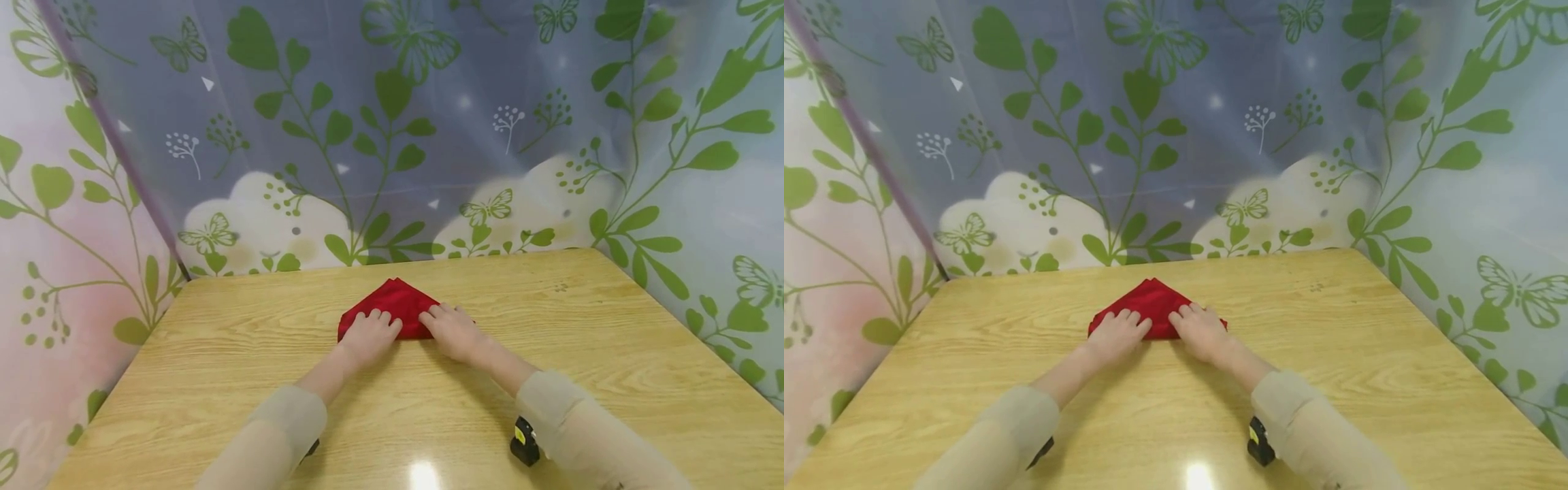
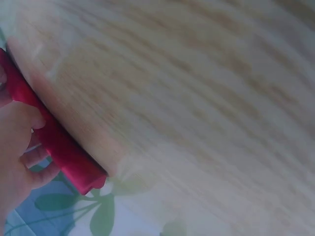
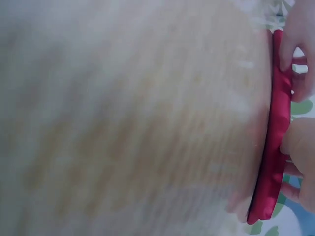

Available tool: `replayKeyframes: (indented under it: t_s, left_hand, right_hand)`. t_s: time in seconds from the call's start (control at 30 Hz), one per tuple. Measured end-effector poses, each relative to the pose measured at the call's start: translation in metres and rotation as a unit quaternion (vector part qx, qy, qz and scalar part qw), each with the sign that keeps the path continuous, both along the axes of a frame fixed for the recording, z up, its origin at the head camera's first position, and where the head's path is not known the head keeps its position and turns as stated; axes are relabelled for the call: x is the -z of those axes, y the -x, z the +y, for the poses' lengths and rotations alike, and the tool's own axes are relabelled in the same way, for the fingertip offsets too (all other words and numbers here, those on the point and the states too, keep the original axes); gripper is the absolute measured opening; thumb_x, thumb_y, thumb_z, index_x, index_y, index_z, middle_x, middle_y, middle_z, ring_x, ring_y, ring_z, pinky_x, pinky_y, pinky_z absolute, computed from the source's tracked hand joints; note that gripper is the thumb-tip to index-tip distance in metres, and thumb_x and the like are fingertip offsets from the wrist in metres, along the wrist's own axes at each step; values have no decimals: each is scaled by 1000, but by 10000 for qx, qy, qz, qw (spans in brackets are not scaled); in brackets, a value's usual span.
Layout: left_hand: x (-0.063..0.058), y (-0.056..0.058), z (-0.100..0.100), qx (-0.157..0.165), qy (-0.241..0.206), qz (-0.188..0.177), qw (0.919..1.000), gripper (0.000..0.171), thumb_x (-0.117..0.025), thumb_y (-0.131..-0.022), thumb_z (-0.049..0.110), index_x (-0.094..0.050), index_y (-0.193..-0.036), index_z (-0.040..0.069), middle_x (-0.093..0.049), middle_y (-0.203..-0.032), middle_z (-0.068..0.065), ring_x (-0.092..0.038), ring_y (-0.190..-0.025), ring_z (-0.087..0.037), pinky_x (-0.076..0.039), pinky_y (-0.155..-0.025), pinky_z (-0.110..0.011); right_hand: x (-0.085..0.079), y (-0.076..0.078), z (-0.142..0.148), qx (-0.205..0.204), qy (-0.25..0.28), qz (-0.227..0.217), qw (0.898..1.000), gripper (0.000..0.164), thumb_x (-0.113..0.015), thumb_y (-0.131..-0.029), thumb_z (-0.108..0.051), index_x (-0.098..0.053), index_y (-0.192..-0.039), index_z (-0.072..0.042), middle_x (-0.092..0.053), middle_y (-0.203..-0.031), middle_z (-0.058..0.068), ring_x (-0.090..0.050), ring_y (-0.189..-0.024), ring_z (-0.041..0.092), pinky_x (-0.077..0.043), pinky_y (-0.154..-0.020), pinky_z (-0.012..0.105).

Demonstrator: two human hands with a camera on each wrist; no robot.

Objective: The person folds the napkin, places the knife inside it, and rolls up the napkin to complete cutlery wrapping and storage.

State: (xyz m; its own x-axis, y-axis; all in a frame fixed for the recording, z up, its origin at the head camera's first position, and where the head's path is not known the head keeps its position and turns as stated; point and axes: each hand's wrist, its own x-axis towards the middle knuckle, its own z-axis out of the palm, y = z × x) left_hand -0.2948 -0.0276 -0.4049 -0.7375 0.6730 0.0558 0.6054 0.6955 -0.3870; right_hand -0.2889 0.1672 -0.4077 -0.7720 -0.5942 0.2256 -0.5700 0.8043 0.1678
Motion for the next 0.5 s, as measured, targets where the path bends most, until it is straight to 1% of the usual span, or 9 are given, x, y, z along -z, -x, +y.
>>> replayKeyframes:
  t_s: [0.13, 0.23, 0.4, 0.5]
  left_hand:
    - [0, 1, -2, -108, -76, -148, 9998, 32, -58, -90, 19, -54, -122, 13, -55, -109, -9, -51, -98, -25, -47, -76, -42]
    - [1, 2, -3, -127, -155, -153, 9997, 32, -57, -91, 18, -53, -122, 13, -53, -110, -10, -49, -100, -26, -47, -76, -43]
    - [4, 3, -1, -64, -295, -26, 9995, 30, -56, -92, 15, -56, -121, 11, -50, -110, -11, -45, -103, -27, -47, -75, -42]
    - [4, 3, 1, -91, -264, 86, 9996, 31, -56, -91, 16, -58, -122, 11, -50, -107, -11, -44, -101, -26, -47, -73, -40]
  right_hand:
    - [2, -6, -3, 255, -148, 139, 9995, 23, -63, -86, -17, -52, -102, -7, -51, -99, 13, -50, -97, 31, -45, -69, 48]
    - [4, -7, -5, 358, -219, 144, 9990, 20, -62, -87, -19, -50, -99, -9, -48, -98, 12, -48, -96, 31, -44, -64, 45]
    - [5, -4, -5, 423, -337, 135, 9984, 21, -64, -86, -19, -49, -98, -10, -48, -98, 11, -49, -94, 31, -44, -64, 46]
    - [6, -4, -4, 413, -339, 79, 9985, 21, -64, -86, -18, -49, -98, -9, -49, -97, 12, -49, -91, 32, -45, -63, 48]
